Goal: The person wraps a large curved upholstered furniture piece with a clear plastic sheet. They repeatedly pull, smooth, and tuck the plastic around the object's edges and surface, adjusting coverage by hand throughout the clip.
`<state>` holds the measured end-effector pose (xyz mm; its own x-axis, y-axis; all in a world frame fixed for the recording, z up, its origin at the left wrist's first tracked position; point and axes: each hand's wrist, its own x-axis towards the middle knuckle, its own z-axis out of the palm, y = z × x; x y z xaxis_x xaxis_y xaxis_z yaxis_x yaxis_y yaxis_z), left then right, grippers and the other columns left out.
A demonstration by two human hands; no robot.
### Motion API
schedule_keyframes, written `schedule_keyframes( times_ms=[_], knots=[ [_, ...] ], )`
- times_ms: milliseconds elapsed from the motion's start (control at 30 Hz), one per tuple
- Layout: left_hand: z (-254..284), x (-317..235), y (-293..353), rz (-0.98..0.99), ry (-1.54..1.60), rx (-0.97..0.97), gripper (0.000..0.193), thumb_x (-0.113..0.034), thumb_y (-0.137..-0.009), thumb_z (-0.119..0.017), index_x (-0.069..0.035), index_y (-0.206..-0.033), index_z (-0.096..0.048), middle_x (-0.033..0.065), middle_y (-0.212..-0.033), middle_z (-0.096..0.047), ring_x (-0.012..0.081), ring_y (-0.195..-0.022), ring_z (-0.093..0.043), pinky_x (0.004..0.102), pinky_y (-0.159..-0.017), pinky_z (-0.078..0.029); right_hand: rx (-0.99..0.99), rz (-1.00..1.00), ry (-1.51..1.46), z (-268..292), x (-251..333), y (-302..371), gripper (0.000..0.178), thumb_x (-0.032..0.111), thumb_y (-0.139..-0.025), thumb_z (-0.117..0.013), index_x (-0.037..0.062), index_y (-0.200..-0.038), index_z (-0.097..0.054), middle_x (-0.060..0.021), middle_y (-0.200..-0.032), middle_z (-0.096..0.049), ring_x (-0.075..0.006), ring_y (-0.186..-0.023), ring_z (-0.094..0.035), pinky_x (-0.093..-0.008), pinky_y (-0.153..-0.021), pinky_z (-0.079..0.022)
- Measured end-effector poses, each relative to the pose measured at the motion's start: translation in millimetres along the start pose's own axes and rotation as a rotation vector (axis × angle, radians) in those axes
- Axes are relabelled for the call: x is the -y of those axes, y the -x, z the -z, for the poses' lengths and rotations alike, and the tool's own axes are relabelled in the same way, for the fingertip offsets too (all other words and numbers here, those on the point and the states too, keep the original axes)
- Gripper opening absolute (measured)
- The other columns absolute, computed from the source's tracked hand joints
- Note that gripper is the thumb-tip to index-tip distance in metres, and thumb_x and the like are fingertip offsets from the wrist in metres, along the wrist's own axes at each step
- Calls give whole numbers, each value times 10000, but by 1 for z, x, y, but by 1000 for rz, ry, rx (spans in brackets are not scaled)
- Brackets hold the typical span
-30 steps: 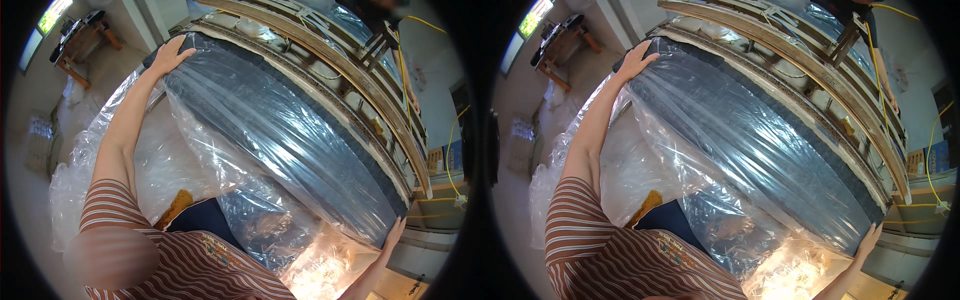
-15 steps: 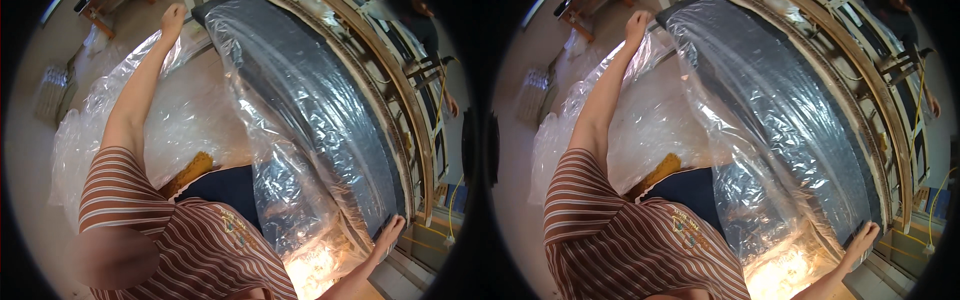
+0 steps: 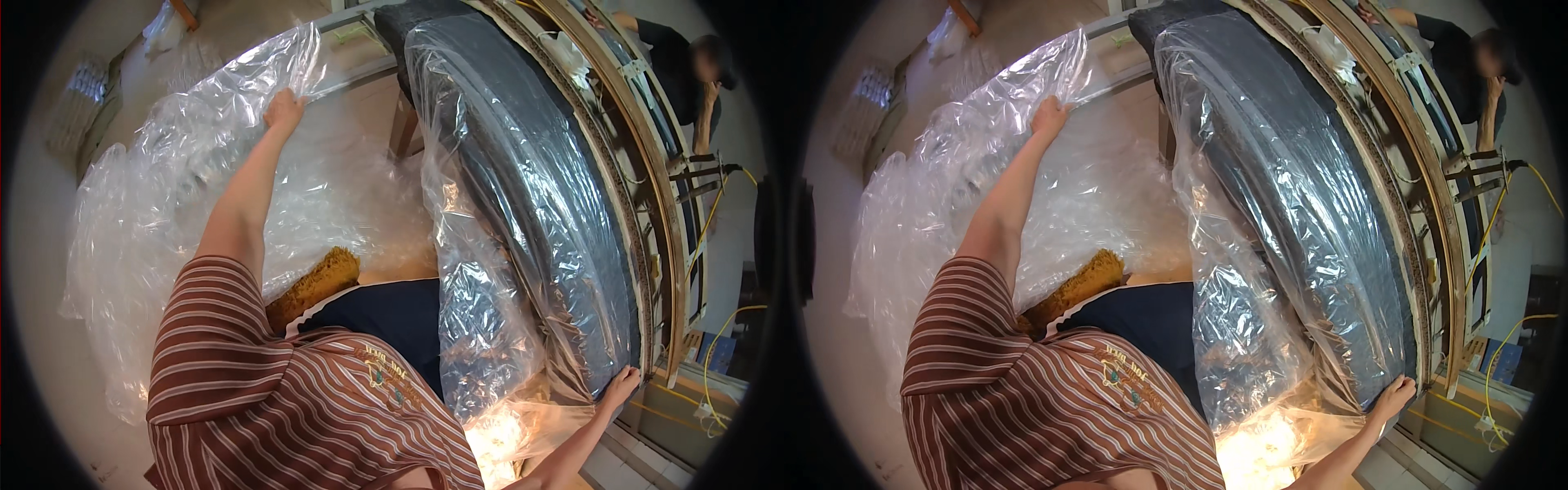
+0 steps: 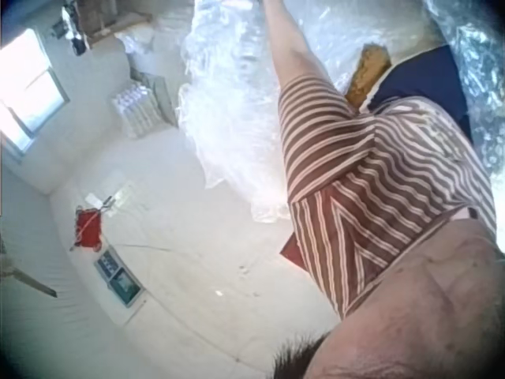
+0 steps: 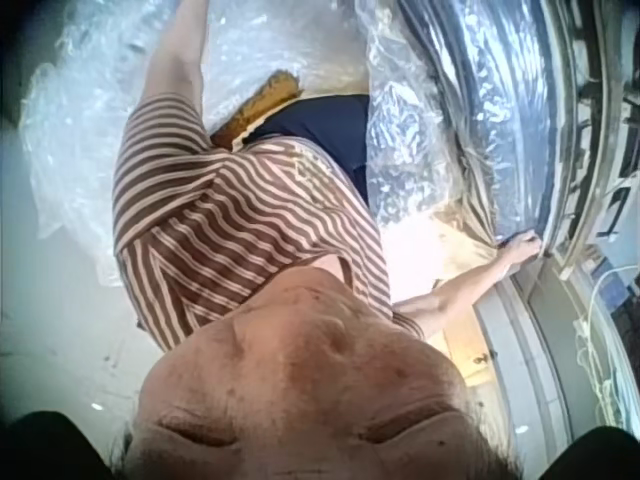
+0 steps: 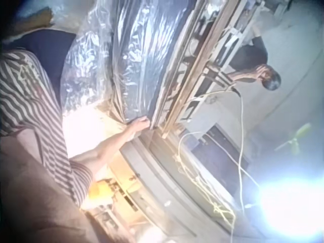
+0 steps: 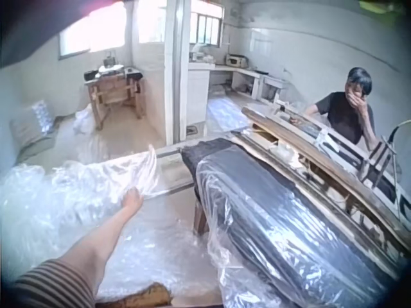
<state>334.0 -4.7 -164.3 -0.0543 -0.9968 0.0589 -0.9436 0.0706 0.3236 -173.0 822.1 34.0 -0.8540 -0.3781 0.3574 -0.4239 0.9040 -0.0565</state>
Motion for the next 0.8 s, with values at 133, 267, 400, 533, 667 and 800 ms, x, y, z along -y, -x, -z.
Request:
schedule_keyframes(
  times_ms=[133,267,400,533,667,800],
  knots=[
    [2,44,-17,-8,324,50,272,-287,-882,-574,-46,-1005,-594,117,-925,-658,270,-932,-638,407,-753,-501,-70,-63,-315,20,5,-2,223,179,-970,-505,-26,-1055,-525,-115,-976,-549,-213,-887,-525,-335,-836,-422],
    [17,62,4,205,1123,36,143,-169,-897,-533,-43,-922,-595,76,-849,-652,184,-795,-647,338,-670,-516,-267,-5,-481,57,70,-8,273,218,-993,-480,-11,-1135,-524,-83,-1045,-549,-173,-966,-525,-302,-880,-418],
    [32,92,4,379,1775,2,146,-185,-916,-518,-58,-923,-590,62,-847,-633,164,-682,-605,287,-620,-490,-202,-32,-714,94,201,-14,253,225,-991,-473,41,-1155,-532,-29,-976,-545,-122,-867,-506,-245,-748,-399],
    [39,50,69,298,1329,71,229,-313,-907,-554,-95,-969,-581,58,-910,-584,166,-807,-562,280,-638,-441,18,54,-959,102,304,-3,188,201,-974,-486,91,-1097,-574,25,-875,-531,-59,-722,-437,-207,-637,-354],
    [128,-76,212,-144,980,602,354,-363,-790,-739,-86,-906,-552,25,-907,-540,148,-869,-509,331,-725,-450,465,81,-1219,90,416,35,122,187,-928,-540,113,-988,-616,20,-848,-536,-47,-690,-445,-180,-615,-361],
    [187,-134,325,-499,1239,1327,245,-148,-860,-676,-61,-1031,-524,-4,-914,-553,78,-869,-546,264,-713,-484,987,277,-1326,66,520,73,398,241,-903,-569,47,-1247,-520,-88,-1160,-558,-115,-889,-537,-259,-756,-452]
  ],
)
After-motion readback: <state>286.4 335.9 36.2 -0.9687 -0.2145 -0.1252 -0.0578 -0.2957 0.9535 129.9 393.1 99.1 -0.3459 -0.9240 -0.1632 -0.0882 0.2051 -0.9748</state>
